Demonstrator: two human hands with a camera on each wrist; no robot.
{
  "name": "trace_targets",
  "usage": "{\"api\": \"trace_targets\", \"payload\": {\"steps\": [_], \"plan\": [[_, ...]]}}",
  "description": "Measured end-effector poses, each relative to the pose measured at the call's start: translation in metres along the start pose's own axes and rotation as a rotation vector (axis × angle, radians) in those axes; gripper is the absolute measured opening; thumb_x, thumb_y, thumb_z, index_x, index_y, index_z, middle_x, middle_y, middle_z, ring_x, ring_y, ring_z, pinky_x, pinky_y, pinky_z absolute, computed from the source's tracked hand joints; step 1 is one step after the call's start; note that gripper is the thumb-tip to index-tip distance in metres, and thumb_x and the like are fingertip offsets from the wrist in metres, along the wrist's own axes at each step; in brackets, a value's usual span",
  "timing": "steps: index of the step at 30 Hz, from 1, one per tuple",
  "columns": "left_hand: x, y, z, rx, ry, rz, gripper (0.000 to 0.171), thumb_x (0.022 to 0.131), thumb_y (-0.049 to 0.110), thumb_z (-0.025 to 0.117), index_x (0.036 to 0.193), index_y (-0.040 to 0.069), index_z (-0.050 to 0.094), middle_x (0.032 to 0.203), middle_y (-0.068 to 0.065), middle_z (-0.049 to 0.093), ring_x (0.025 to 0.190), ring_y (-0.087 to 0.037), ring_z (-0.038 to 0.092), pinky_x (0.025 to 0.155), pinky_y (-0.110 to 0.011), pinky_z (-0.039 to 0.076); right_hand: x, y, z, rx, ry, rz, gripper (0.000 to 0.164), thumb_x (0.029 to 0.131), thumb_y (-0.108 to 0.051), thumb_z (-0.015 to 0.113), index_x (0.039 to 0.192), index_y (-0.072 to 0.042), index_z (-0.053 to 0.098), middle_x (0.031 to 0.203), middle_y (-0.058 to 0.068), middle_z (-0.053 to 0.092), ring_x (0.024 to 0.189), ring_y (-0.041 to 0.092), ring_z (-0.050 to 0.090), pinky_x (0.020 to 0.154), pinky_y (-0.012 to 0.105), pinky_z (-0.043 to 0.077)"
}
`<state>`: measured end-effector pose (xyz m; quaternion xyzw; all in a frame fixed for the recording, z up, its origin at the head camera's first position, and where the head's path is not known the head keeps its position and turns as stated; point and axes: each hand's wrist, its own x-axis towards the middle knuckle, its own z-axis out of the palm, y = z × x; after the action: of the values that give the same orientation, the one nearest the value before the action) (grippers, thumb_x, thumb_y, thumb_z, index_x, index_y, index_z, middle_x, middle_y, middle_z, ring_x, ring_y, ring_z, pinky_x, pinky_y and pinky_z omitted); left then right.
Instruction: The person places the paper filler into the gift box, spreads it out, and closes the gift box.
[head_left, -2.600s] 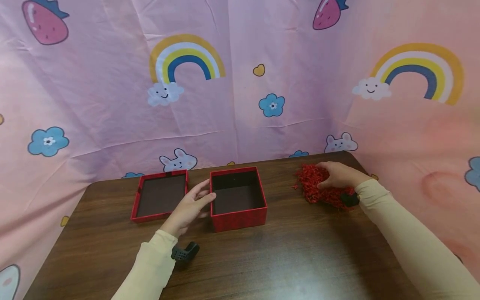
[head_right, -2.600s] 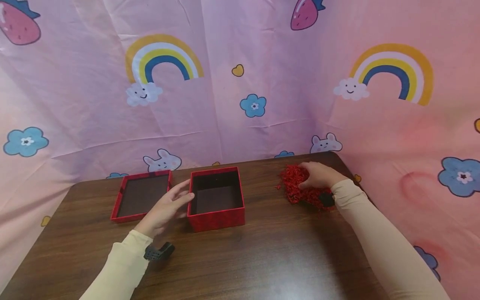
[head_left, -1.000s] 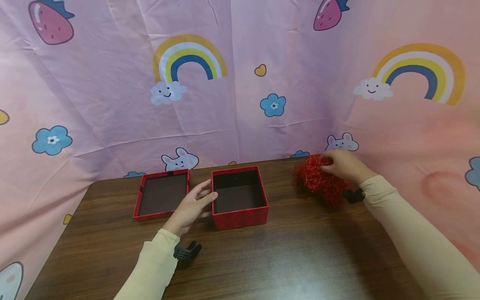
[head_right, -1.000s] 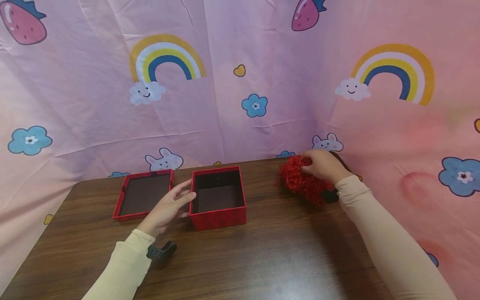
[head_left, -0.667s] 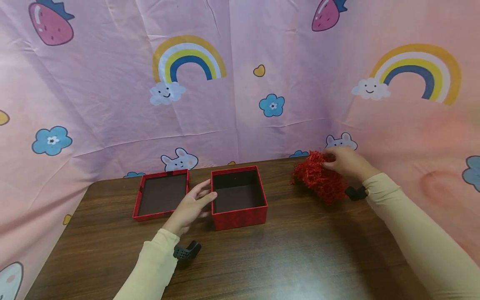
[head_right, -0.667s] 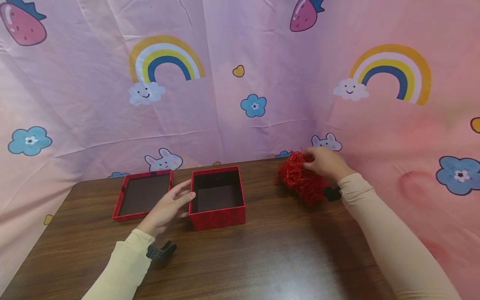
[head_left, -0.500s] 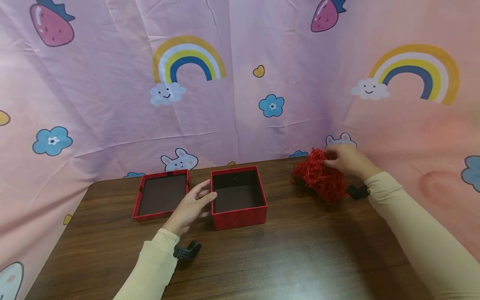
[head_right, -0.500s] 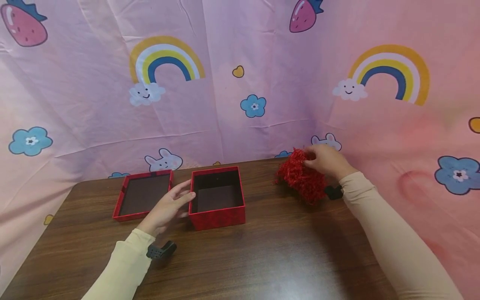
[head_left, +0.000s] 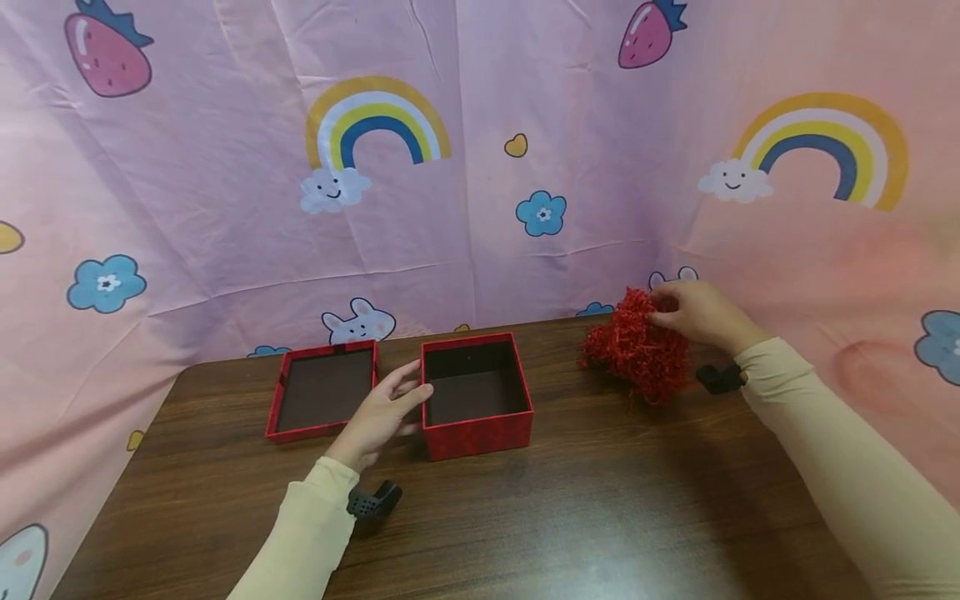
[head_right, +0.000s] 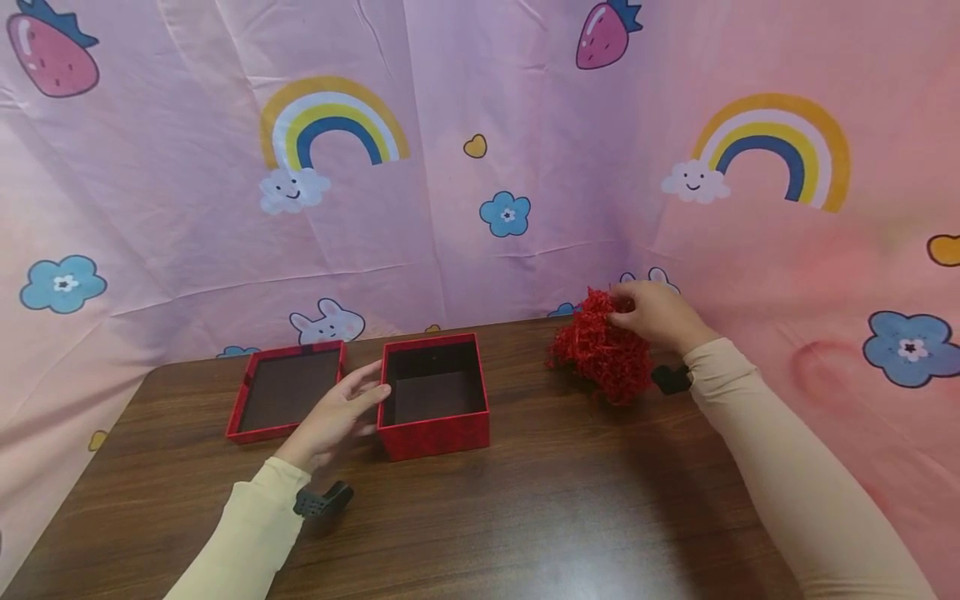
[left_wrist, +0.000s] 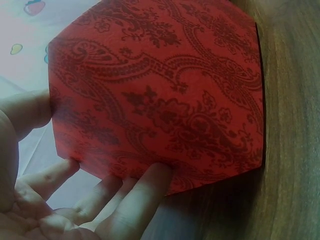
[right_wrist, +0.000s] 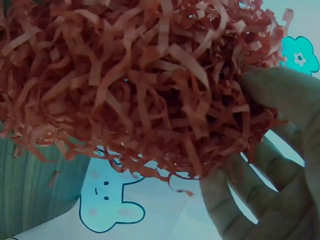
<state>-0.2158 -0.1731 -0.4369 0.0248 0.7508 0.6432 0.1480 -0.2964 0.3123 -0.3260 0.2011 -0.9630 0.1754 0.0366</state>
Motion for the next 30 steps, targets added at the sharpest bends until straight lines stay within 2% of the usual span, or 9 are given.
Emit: {"api": "trace_targets", "payload": {"steps": [5, 12, 18, 23, 30], "plan": [[0.000, 0.000, 0.000, -0.003, -0.001, -0.001, 0.079, 0.100, 0.043, 0.068, 0.164, 0.023, 0.026, 0.164, -0.022, 0.031, 0.147, -0.046, 0.037, 0.104, -0.060, 0.048, 0.001, 0.000, -0.005, 0.001, 0.012, -0.011, 0.028, 0.094, -0.014, 0.075, 0.115, 0.005, 0.071, 0.106, 0.023, 0.073, 0.096, 0.037, 0.068, 0.087, 0.057, 0.055], [0.000, 0.000, 0.001, -0.007, -0.003, 0.001, 0.080, 0.100, 0.043, 0.068, 0.165, 0.023, 0.026, 0.164, -0.022, 0.032, 0.147, -0.046, 0.037, 0.104, -0.060, 0.049, 0.002, -0.001, -0.016, 0.072, 0.021, 0.019, 0.034, 0.096, -0.011, 0.072, 0.121, 0.011, 0.066, 0.116, 0.032, 0.068, 0.106, 0.044, 0.065, 0.090, 0.058, 0.053], [0.000, 0.001, 0.001, -0.012, 0.000, 0.003, 0.078, 0.101, 0.042, 0.068, 0.164, 0.022, 0.027, 0.164, -0.022, 0.032, 0.147, -0.046, 0.038, 0.104, -0.061, 0.048, 0.002, -0.007, -0.029, 0.054, 0.050, 0.004, 0.033, 0.096, -0.011, 0.072, 0.120, 0.010, 0.067, 0.111, 0.029, 0.071, 0.101, 0.042, 0.068, 0.084, 0.055, 0.055], [0.001, 0.000, 0.000, -0.015, 0.005, 0.004, 0.077, 0.101, 0.042, 0.067, 0.164, 0.022, 0.028, 0.163, -0.021, 0.033, 0.147, -0.045, 0.038, 0.105, -0.061, 0.048, 0.004, -0.015, -0.041, 0.037, 0.062, -0.019, 0.026, 0.096, -0.009, 0.072, 0.116, 0.007, 0.069, 0.106, 0.026, 0.072, 0.099, 0.041, 0.069, 0.084, 0.056, 0.055], [0.003, -0.004, 0.000, -0.008, 0.016, -0.011, 0.076, 0.100, 0.044, 0.068, 0.163, 0.024, 0.031, 0.163, -0.019, 0.034, 0.147, -0.043, 0.040, 0.104, -0.057, 0.050, 0.009, -0.020, -0.058, 0.053, 0.044, 0.006, 0.028, 0.097, -0.011, 0.071, 0.118, 0.008, 0.068, 0.105, 0.025, 0.072, 0.097, 0.038, 0.068, 0.078, 0.046, 0.056]]}}
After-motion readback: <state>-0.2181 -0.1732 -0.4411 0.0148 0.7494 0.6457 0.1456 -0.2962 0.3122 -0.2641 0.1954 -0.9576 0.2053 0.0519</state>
